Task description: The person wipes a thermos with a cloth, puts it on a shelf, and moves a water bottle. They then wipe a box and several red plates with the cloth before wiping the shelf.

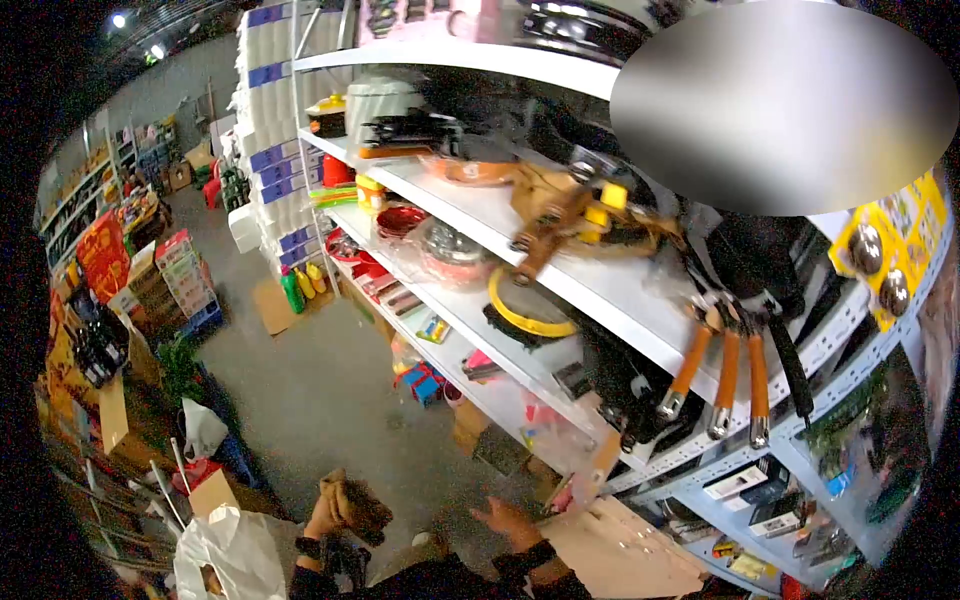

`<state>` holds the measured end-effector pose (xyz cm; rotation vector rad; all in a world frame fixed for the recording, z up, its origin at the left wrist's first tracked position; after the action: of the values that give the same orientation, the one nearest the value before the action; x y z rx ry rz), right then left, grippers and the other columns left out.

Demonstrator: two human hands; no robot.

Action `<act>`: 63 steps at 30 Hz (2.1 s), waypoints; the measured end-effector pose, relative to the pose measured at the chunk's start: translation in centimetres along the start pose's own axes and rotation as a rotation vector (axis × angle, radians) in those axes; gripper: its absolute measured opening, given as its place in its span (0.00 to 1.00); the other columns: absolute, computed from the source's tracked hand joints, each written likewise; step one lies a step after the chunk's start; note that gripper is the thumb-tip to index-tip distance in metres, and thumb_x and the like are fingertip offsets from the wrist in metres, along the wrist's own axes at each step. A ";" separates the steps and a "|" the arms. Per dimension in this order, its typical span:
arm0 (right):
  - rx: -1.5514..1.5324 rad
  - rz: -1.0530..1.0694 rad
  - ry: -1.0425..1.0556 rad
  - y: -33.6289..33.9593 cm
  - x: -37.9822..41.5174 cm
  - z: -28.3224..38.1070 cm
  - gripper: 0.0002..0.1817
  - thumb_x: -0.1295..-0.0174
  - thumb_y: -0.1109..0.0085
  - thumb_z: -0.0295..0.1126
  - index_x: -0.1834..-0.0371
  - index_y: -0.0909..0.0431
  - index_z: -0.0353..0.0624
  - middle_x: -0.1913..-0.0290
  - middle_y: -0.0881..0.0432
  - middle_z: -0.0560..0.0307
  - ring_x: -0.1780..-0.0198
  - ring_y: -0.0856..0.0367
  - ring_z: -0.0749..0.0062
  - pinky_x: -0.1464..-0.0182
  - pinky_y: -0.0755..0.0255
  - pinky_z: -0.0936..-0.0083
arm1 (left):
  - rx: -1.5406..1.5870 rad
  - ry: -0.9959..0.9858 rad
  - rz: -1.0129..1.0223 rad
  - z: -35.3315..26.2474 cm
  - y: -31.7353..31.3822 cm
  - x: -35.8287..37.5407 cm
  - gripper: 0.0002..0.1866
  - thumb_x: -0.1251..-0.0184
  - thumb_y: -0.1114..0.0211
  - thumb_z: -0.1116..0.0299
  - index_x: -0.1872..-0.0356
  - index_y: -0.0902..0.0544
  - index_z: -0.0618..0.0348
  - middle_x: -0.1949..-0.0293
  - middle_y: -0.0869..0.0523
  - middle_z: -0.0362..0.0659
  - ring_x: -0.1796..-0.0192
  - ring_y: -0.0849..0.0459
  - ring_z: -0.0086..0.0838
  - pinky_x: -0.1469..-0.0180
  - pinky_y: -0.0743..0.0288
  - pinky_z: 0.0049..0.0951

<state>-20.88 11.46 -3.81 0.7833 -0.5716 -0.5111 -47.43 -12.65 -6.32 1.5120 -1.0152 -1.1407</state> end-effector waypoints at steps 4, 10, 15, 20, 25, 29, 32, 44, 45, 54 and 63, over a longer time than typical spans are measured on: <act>-0.041 0.216 -0.092 0.5 -3.2 7.6 0.29 0.47 0.50 0.58 0.67 0.23 0.39 0.71 0.21 0.45 0.66 0.22 0.57 0.64 0.30 0.67 | 0.323 0.188 -0.208 7.4 0.9 0.8 0.27 0.48 0.39 0.66 0.46 0.36 0.61 0.52 0.27 0.47 0.50 0.28 0.40 0.48 0.33 0.34; 0.170 0.199 -0.092 -1.2 -8.7 7.7 0.20 0.45 0.50 0.48 0.65 0.25 0.39 0.70 0.22 0.44 0.66 0.23 0.52 0.64 0.31 0.63 | 2.548 0.886 -0.392 10.1 2.1 -1.4 0.19 0.34 0.55 0.54 0.52 0.30 0.57 0.55 0.25 0.43 0.55 0.25 0.36 0.55 0.27 0.35; -0.047 0.040 -0.038 -0.1 -14.0 10.9 0.29 0.48 0.48 0.34 0.44 0.45 0.37 0.51 0.31 0.35 0.54 0.29 0.43 0.56 0.33 0.60 | 2.337 1.088 -0.456 13.0 4.9 -2.1 0.18 0.35 0.52 0.57 0.53 0.30 0.60 0.58 0.23 0.44 0.58 0.24 0.36 0.56 0.26 0.35; 0.139 -0.121 0.133 -0.2 -24.6 13.0 0.38 0.50 0.45 0.35 0.39 0.53 0.34 0.49 0.32 0.33 0.48 0.31 0.46 0.50 0.35 0.61 | 1.973 0.887 -0.481 23.5 1.6 -3.2 0.17 0.35 0.53 0.57 0.54 0.30 0.59 0.57 0.24 0.46 0.57 0.24 0.36 0.57 0.26 0.35; -0.003 -0.201 0.023 1.3 -38.2 16.7 0.39 0.50 0.42 0.34 0.39 0.54 0.34 0.47 0.37 0.35 0.47 0.34 0.47 0.48 0.37 0.63 | 2.280 1.176 -0.713 34.7 2.9 -9.8 0.17 0.34 0.56 0.55 0.56 0.29 0.56 0.63 0.22 0.42 0.62 0.22 0.32 0.65 0.24 0.31; -0.331 -0.147 -0.003 2.6 -47.9 21.0 0.34 0.50 0.42 0.31 0.41 0.48 0.39 0.57 0.28 0.45 0.58 0.26 0.62 0.58 0.30 0.71 | 2.117 1.083 -0.702 41.3 11.2 -14.9 0.15 0.35 0.55 0.56 0.58 0.27 0.54 0.66 0.22 0.39 0.68 0.22 0.28 0.71 0.24 0.26; -0.396 -0.319 0.223 5.3 -54.1 24.7 0.32 0.50 0.43 0.27 0.41 0.46 0.40 0.57 0.30 0.47 0.60 0.27 0.67 0.59 0.30 0.74 | 2.038 1.090 -0.837 45.8 12.9 -17.3 0.17 0.35 0.54 0.54 0.54 0.28 0.54 0.62 0.22 0.39 0.65 0.21 0.28 0.68 0.24 0.26; -0.602 -0.881 0.080 7.7 -67.5 31.3 0.30 0.49 0.44 0.25 0.42 0.44 0.43 0.52 0.32 0.49 0.54 0.29 0.67 0.53 0.33 0.74 | 2.104 1.084 -0.602 72.6 4.9 -24.0 0.20 0.35 0.53 0.55 0.47 0.33 0.56 0.49 0.29 0.44 0.50 0.28 0.35 0.49 0.32 0.37; -0.564 -0.929 0.024 7.1 -67.8 31.6 0.30 0.48 0.44 0.24 0.41 0.44 0.42 0.52 0.32 0.49 0.54 0.30 0.69 0.53 0.34 0.75 | 1.643 0.967 -0.458 76.9 4.2 -25.9 0.21 0.35 0.52 0.55 0.47 0.32 0.56 0.48 0.29 0.45 0.50 0.29 0.34 0.49 0.32 0.37; -0.041 -1.287 -0.190 9.1 -72.0 41.1 0.23 0.41 0.51 0.30 0.43 0.40 0.35 0.51 0.31 0.43 0.50 0.31 0.57 0.47 0.38 0.71 | 2.285 0.585 -0.038 87.5 8.6 -54.0 0.27 0.35 0.57 0.48 0.41 0.38 0.54 0.43 0.34 0.45 0.43 0.34 0.40 0.45 0.34 0.43; -0.372 -0.966 -0.238 3.1 -80.2 34.7 0.15 0.39 0.52 0.34 0.54 0.28 0.35 0.65 0.23 0.48 0.63 0.24 0.66 0.60 0.30 0.74 | 2.500 0.689 0.377 79.8 2.5 -62.1 0.25 0.36 0.54 0.48 0.47 0.33 0.55 0.50 0.27 0.42 0.51 0.27 0.34 0.51 0.28 0.37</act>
<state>-101.46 45.30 -4.16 0.6051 -0.2641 -1.5683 -138.86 30.35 -1.43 2.5413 -1.9356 1.8742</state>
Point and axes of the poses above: each hand's wrist, its own x-axis away from the middle knuckle, its own y-axis out of the back of the hand, z = x × y, the point moved 7 cm from there along -x, towards the middle knuckle
